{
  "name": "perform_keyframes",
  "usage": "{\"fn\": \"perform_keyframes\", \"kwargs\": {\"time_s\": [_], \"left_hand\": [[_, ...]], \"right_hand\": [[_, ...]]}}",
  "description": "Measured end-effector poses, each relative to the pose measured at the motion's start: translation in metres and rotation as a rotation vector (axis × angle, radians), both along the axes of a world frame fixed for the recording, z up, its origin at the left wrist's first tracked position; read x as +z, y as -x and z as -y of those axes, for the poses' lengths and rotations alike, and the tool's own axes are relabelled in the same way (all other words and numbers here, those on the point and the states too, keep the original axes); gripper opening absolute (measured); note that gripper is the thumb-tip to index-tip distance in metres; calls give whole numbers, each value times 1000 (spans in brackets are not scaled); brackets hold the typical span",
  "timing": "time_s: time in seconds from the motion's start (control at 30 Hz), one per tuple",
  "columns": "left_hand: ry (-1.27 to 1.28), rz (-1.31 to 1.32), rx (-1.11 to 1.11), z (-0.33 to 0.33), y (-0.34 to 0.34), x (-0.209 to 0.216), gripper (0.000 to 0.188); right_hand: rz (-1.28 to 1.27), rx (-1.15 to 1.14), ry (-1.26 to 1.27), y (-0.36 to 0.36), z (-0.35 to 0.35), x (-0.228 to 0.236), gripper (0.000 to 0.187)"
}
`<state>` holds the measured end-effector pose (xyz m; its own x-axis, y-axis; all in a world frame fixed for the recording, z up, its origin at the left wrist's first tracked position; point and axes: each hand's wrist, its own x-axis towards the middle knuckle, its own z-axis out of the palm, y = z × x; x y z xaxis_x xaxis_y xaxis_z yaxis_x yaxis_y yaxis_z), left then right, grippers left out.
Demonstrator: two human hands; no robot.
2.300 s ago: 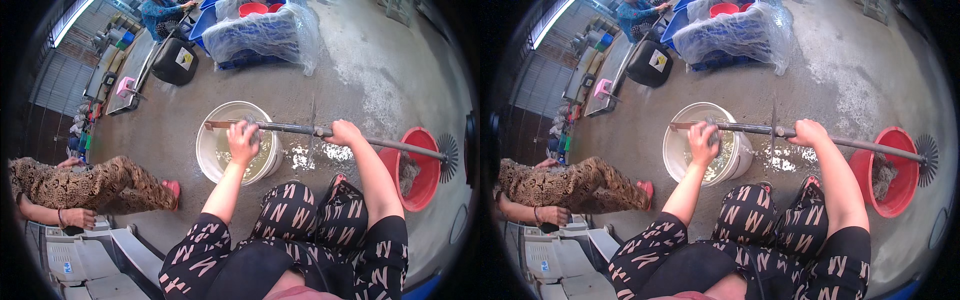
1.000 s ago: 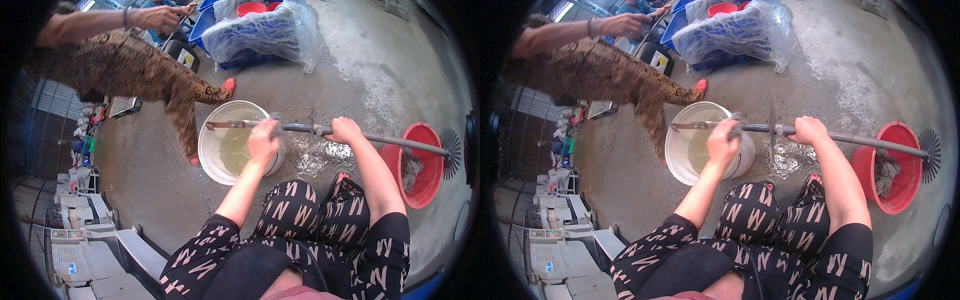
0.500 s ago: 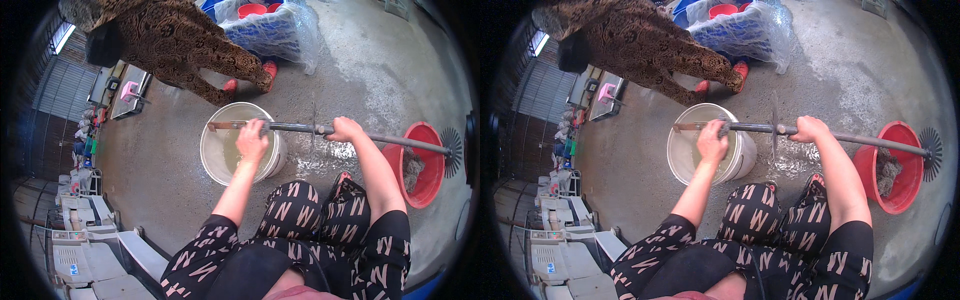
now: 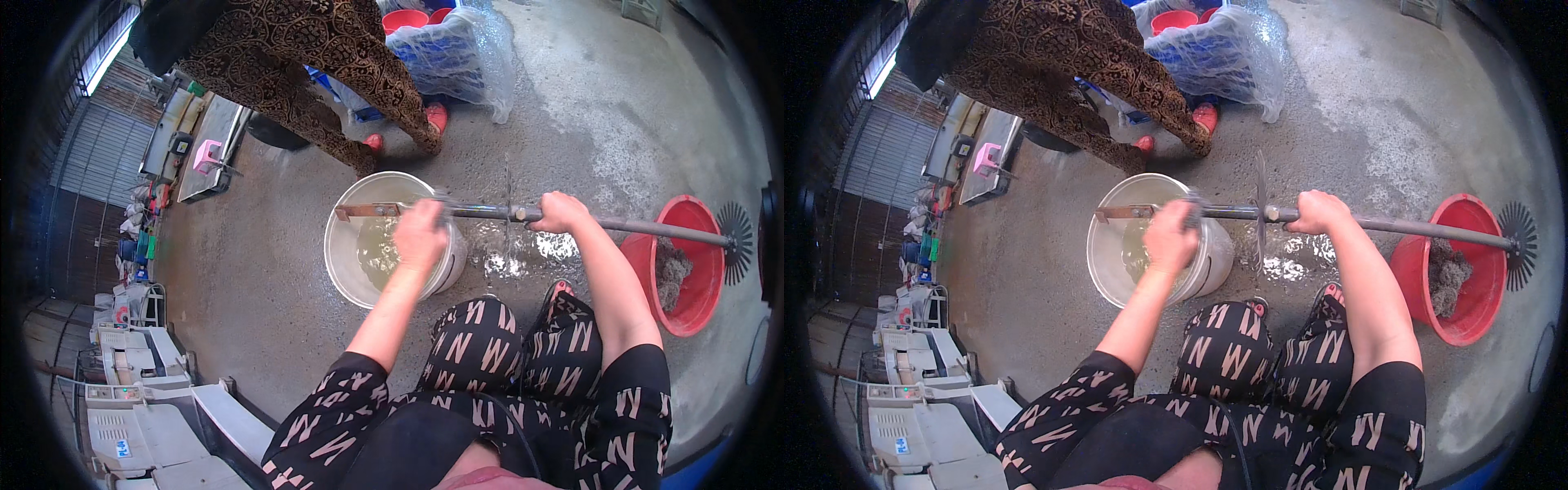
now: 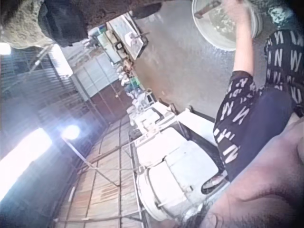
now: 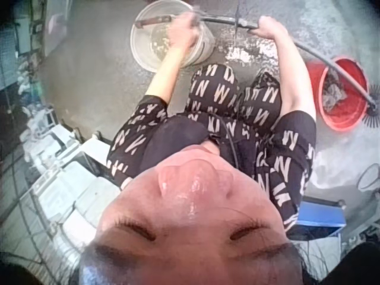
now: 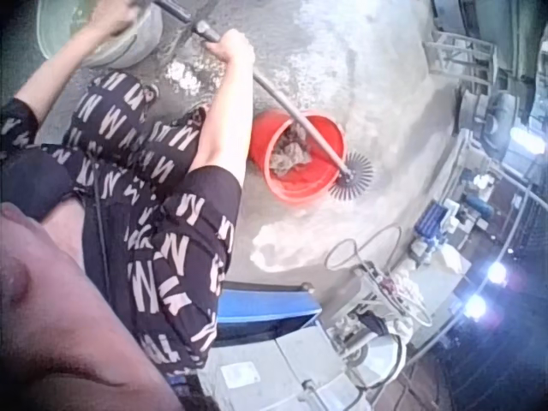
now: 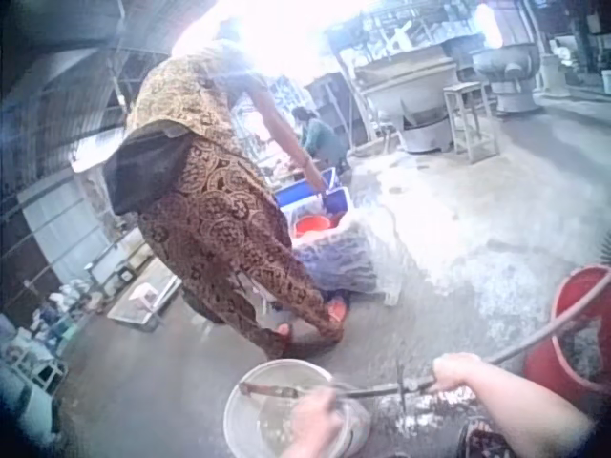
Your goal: The person scrubs a metal tool with a wire brush in a bucket of water. They then use a long-handled brush to scrub the wet floor and pour water from a bucket to rinse the area.
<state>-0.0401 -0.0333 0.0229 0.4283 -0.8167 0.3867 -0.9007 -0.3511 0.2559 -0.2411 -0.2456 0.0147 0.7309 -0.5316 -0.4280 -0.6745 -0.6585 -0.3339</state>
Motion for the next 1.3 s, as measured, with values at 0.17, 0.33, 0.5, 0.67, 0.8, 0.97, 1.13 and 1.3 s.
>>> {"fn": "perform_keyframes", "kwargs": {"time_s": [0.17,0.33,0.5,0.67,0.8,0.97,1.13,1.3], "left_hand": [[86,36,-12,10,21,-13,39],[-20,-49,1,7,14,-3,37],[15,-64,54,15,26,-6,36],[-44,-98,53,10,12,4,35],[31,-95,175,8,13,7,29],[24,-151,69,10,22,2,31],[-53,-73,129,8,29,12,29],[-79,-83,151,-1,-6,5,37]], "right_hand": [[1,7,-29,-2,2,-3,42],[-11,-4,-3,0,2,1,42],[-24,-10,-36,-2,1,3,41],[-8,-1,-2,-1,0,1,40],[-16,-19,-42,0,-1,1,39],[-16,-7,11,0,0,-2,39],[-7,-29,-37,-2,-3,5,39],[-9,-24,5,1,0,-3,39]]}}
